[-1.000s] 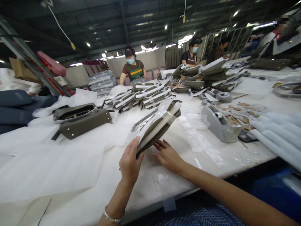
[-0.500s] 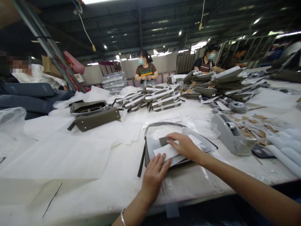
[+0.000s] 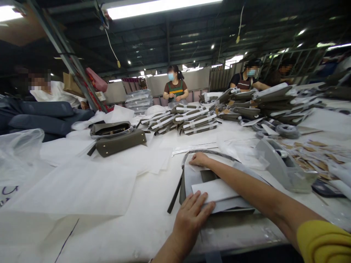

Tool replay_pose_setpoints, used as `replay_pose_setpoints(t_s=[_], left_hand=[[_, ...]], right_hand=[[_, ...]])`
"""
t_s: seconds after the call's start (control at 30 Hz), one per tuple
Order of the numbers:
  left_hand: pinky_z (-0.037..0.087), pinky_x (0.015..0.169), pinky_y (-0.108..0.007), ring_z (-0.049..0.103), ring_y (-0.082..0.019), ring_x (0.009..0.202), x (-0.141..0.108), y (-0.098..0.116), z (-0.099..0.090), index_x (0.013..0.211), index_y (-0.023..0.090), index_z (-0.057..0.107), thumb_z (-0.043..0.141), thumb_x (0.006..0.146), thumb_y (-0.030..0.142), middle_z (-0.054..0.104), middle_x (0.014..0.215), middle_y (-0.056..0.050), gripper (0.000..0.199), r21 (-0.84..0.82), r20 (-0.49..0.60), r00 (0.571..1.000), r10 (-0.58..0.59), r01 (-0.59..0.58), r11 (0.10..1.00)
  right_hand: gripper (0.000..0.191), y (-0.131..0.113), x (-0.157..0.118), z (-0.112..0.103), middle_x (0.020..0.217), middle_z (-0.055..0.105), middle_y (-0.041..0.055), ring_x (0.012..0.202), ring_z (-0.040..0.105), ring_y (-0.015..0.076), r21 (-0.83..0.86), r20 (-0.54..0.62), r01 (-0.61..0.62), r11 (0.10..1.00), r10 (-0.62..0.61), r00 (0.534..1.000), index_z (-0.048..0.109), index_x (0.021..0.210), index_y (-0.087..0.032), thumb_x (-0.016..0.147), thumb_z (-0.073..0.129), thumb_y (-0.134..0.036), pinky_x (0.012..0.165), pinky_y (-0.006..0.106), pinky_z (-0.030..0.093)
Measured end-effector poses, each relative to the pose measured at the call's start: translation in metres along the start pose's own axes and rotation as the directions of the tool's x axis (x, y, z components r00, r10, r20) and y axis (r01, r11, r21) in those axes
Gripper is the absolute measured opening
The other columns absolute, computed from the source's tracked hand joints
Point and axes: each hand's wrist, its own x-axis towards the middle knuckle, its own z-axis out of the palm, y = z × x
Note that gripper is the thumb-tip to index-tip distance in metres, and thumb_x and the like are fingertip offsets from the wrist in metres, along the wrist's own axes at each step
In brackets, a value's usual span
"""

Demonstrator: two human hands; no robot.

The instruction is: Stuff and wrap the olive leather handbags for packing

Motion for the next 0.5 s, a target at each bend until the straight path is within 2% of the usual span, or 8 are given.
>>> replay_pose_setpoints(t_s=[0.13,0.23,0.3,0.4,0.5], left_hand=[[0.052,0.103,-0.038,0.055,-0.021,0.129,-0.002,0.001,0.002,0.129,0.029,0.062,0.050,0.099,0.019,0.062,0.135,-0.003,0.033,0.001,0.035,0.999,-0.005,0.005,1.000],[0.052,0.103,-0.039,0.054,-0.022,0.129,-0.003,0.002,0.002,0.130,0.028,0.061,0.050,0.099,0.019,0.061,0.137,-0.003,0.034,0.001,0.047,0.999,-0.016,0.016,1.000],[0.053,0.102,-0.040,0.055,-0.023,0.129,-0.004,0.003,0.003,0.129,0.028,0.062,0.047,0.100,0.019,0.061,0.137,-0.003,0.034,-0.001,0.040,0.999,-0.023,0.023,1.000],[0.054,0.101,-0.041,0.057,-0.023,0.127,-0.004,0.004,0.004,0.128,0.027,0.063,0.044,0.101,0.018,0.062,0.135,-0.003,0.034,0.004,0.023,0.999,-0.030,0.029,1.000],[0.053,0.102,-0.040,0.056,-0.023,0.127,-0.003,0.004,0.005,0.129,0.027,0.062,0.045,0.100,0.016,0.062,0.136,-0.003,0.035,0.010,0.022,0.999,-0.029,0.028,1.000]], right_hand=[[0.021,0.005,-0.004,-0.002,0.089,0.068,0.0029,0.075,0.065,0.0124,0.308,0.006,0.027,0.951,-0.031,1.000,0.063,0.095,-0.013,0.095,0.061,-0.034,0.069,0.028,0.057],[0.019,0.003,-0.013,-0.008,0.084,0.072,0.0042,0.076,0.068,0.0117,0.519,0.010,0.076,0.851,-0.096,0.995,0.058,0.083,-0.015,0.094,0.061,-0.031,0.070,0.023,0.056],[0.019,0.001,-0.021,-0.012,0.085,0.074,0.0066,0.079,0.071,0.0133,0.619,0.017,0.100,0.779,-0.141,0.990,0.056,0.081,-0.016,0.092,0.063,-0.030,0.073,0.024,0.057],[0.015,0.000,-0.036,-0.016,0.093,0.075,0.0085,0.087,0.072,0.0156,0.710,0.007,0.142,0.690,-0.208,0.978,0.060,0.091,-0.016,0.086,0.069,-0.028,0.082,0.028,0.057],[0.035,0.004,-0.057,-0.018,0.099,0.075,0.0080,0.094,0.071,0.0168,0.746,-0.004,0.185,0.640,-0.273,0.962,0.063,0.110,-0.016,0.080,0.075,-0.029,0.091,0.031,0.054]])
